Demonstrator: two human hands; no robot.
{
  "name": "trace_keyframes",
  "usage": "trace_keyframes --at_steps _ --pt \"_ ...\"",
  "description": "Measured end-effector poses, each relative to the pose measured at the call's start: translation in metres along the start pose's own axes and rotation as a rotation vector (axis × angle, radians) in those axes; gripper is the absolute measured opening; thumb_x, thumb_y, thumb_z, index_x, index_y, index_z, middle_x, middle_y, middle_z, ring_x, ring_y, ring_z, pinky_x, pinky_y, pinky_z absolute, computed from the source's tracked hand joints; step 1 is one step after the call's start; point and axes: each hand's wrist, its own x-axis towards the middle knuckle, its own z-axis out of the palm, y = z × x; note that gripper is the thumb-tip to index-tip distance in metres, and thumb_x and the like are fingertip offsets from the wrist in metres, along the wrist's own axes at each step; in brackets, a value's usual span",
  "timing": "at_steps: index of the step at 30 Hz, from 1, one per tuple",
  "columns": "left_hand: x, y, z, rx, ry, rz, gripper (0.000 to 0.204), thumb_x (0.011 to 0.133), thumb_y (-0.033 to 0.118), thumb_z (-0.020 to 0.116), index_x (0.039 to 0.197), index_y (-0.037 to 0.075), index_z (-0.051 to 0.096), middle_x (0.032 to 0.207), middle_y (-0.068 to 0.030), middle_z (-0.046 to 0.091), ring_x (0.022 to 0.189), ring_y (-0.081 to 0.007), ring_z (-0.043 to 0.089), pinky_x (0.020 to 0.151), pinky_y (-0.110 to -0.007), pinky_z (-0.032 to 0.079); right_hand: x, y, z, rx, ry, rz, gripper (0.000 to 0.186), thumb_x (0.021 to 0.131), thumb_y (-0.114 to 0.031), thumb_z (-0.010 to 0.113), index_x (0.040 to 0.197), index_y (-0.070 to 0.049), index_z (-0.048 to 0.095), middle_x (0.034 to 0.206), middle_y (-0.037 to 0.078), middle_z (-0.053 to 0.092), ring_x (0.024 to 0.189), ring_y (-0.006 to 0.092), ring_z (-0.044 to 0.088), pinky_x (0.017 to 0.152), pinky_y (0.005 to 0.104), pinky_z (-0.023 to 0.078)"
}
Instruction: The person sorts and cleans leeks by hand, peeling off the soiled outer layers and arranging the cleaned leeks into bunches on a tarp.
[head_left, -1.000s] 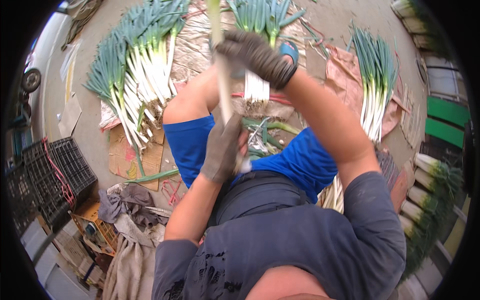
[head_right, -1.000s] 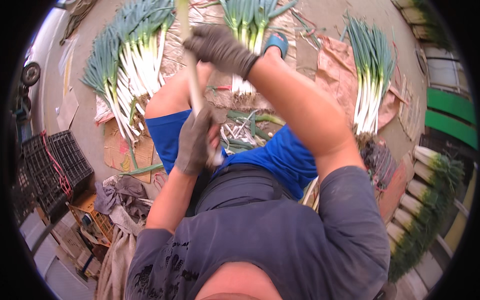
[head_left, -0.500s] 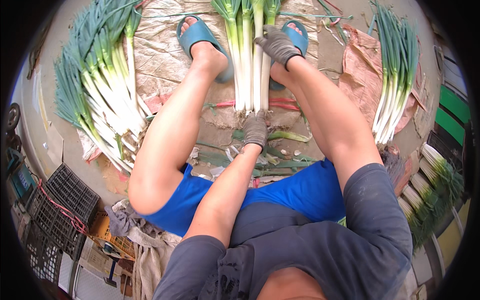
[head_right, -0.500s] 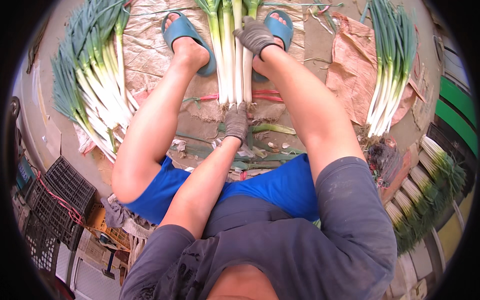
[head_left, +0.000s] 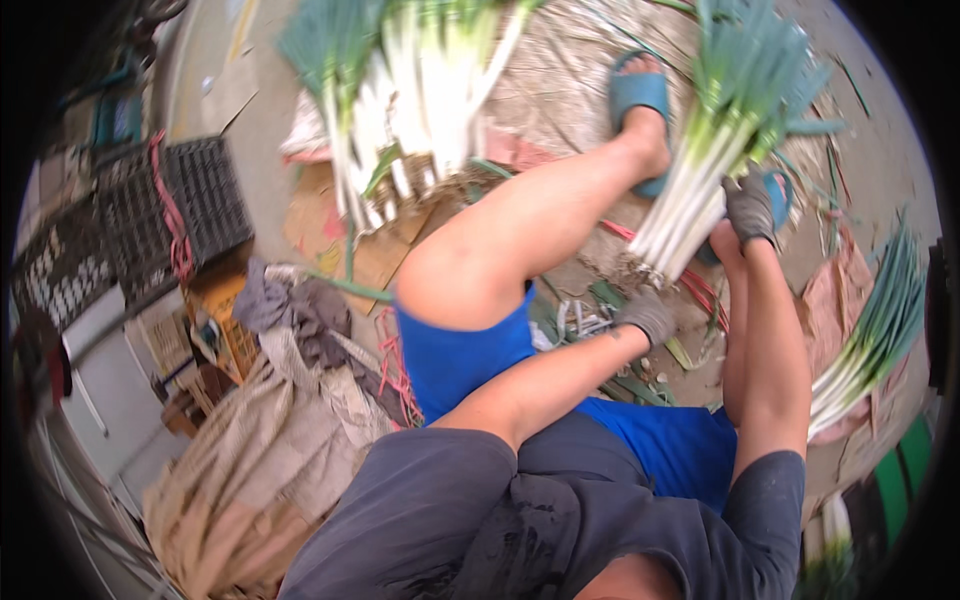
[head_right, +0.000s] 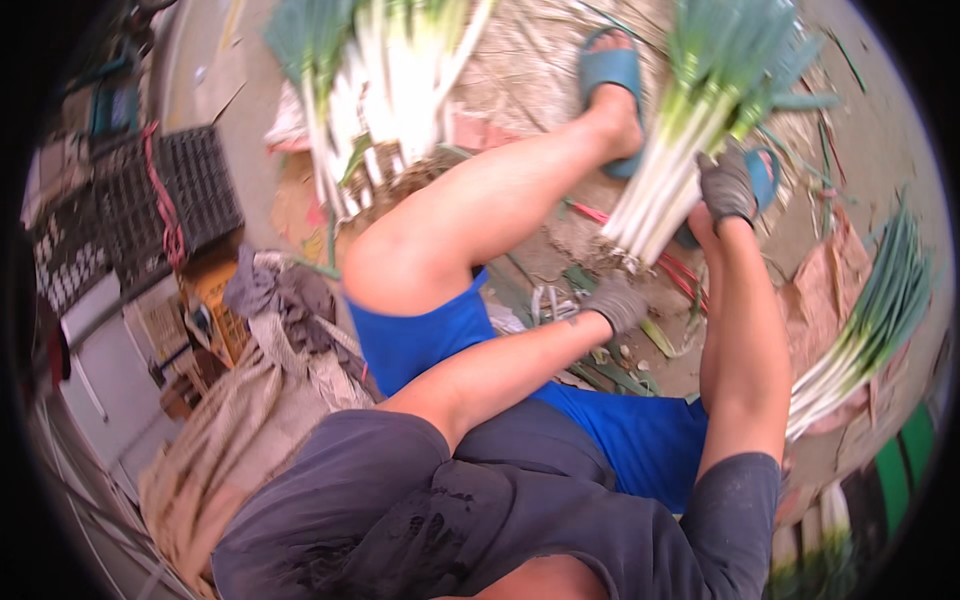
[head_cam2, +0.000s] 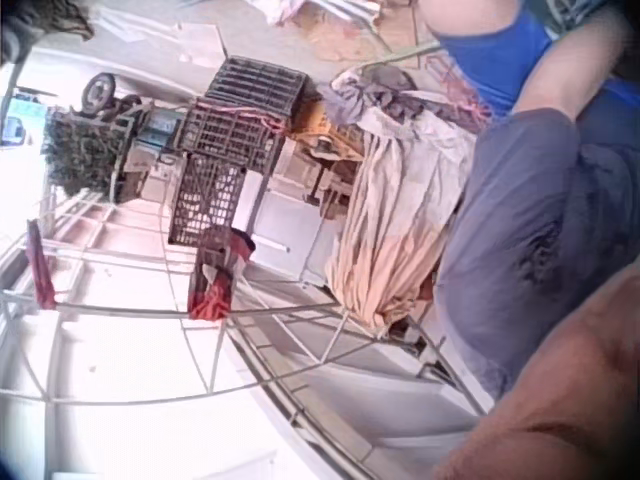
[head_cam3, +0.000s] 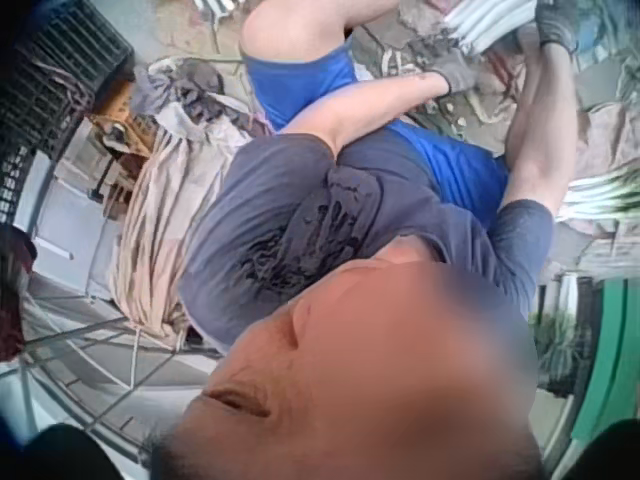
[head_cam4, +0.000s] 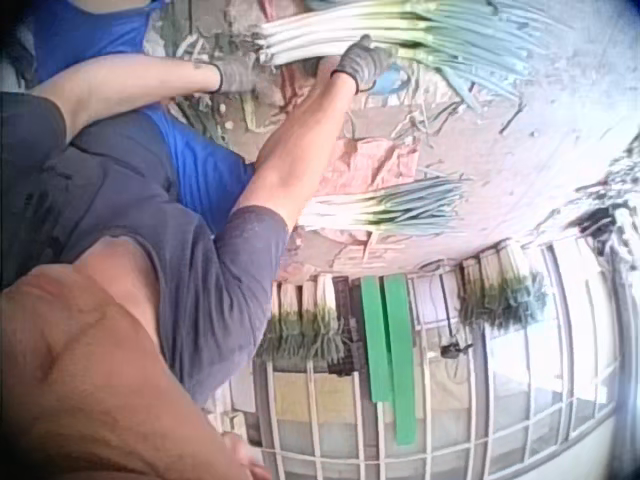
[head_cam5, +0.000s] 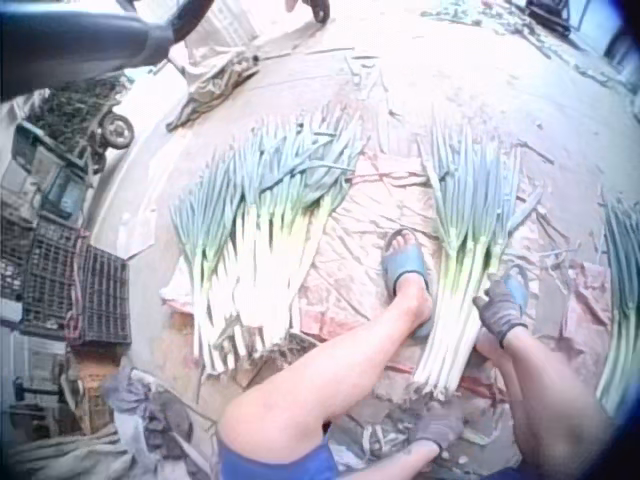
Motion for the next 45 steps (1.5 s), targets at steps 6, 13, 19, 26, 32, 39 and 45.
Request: trace_keyframes --at_steps 6,13,19,26,32,39,45 --pt "-0.167 0.027 -0.173 -0.483 0.518 0.876 0.016 0.093 0.019 0.056 0.094 0.007 0.066 0.09 -0.0162 0.066 0.087 -0.03 0.063 0.082 -0.041 0.05 -0.04 -0.044 -0.108 -0.019 -0.121 -0.085 0.05 0.089 -0.025 0.066 0.133 -0.006 0.051 0.109 0.017 0.065 0.099 0.03 0.064 0.085 0.0394 0.05" --pt "-0.134 -0.329 -0.399 -1.308 1.071 0.043 0.024 0.088 0.028 0.065 0.101 0.007 0.068 0.087 -0.0086 0.069 0.075 -0.0156 0.066 0.064 -0.029 0.053 -0.123 0.008 -0.187 0.315 -0.199 -0.032 0.044 0.095 -0.009 0.059 0.137 -0.002 0.049 0.115 0.01 0.062 0.105 0.0168 0.06 0.09 0.0288 0.049" --pt "-0.066 -0.438 -0.376 -0.194 1.078 -0.561 0.044 0.088 0.034 0.058 0.118 0.003 0.062 0.115 -0.0257 0.065 0.111 -0.039 0.062 0.096 -0.043 0.047 -0.197 -0.013 -0.168 0.267 -0.249 0.267 0.047 0.093 -0.008 0.059 0.139 -0.004 0.048 0.106 0.005 0.065 0.077 0.0103 0.058 0.063 0.0241 0.05" --pt "-0.049 -0.432 -0.372 -0.065 0.9 -0.615 0.05 0.09 0.034 0.059 0.129 0.003 0.055 0.126 -0.0257 0.06 0.119 -0.0396 0.057 0.101 -0.045 0.044 -0.187 -0.025 -0.164 0.174 -0.334 0.192 0.046 0.093 -0.007 0.058 0.139 -0.008 0.05 0.107 0.006 0.064 0.084 0.0116 0.059 0.075 0.0263 0.05" --pt "-0.125 -0.358 -0.365 -1.042 0.617 -0.228 0.025 0.099 0.028 0.052 0.109 0.005 0.053 0.073 -0.0037 0.056 0.057 -0.0137 0.054 0.052 -0.029 0.047 -0.184 -0.071 -0.174 0.238 -0.279 0.059 0.045 0.091 -0.006 0.06 0.135 -0.001 0.051 0.11 0.012 0.065 0.1 0.0187 0.062 0.089 0.0304 0.05" --pt "-0.285 -0.229 -0.296 -1.781 0.091 0.125 0.028 0.098 0.04 0.058 0.102 0.013 0.059 0.067 0.0047 0.05 0.049 -0.0063 0.044 0.044 -0.022 0.038 -0.244 -0.241 -0.167 0.576 -0.37 -0.229 0.043 0.09 0.001 0.061 0.132 -0.002 0.053 0.111 0.009 0.066 0.1 0.0153 0.062 0.086 0.0284 0.051" --pt "-0.355 -0.141 -0.217 -1.755 -0.024 0.079 0.031 0.104 0.042 0.042 0.104 0.013 0.053 0.06 0.0052 0.043 0.041 -0.0085 0.04 0.04 -0.024 0.034 -0.294 -0.311 -0.145 0.622 -0.389 -0.635 0.044 0.089 -0.02 0.068 0.125 0.001 0.055 0.104 0.015 0.065 0.095 0.0237 0.064 0.085 0.0352 0.051"
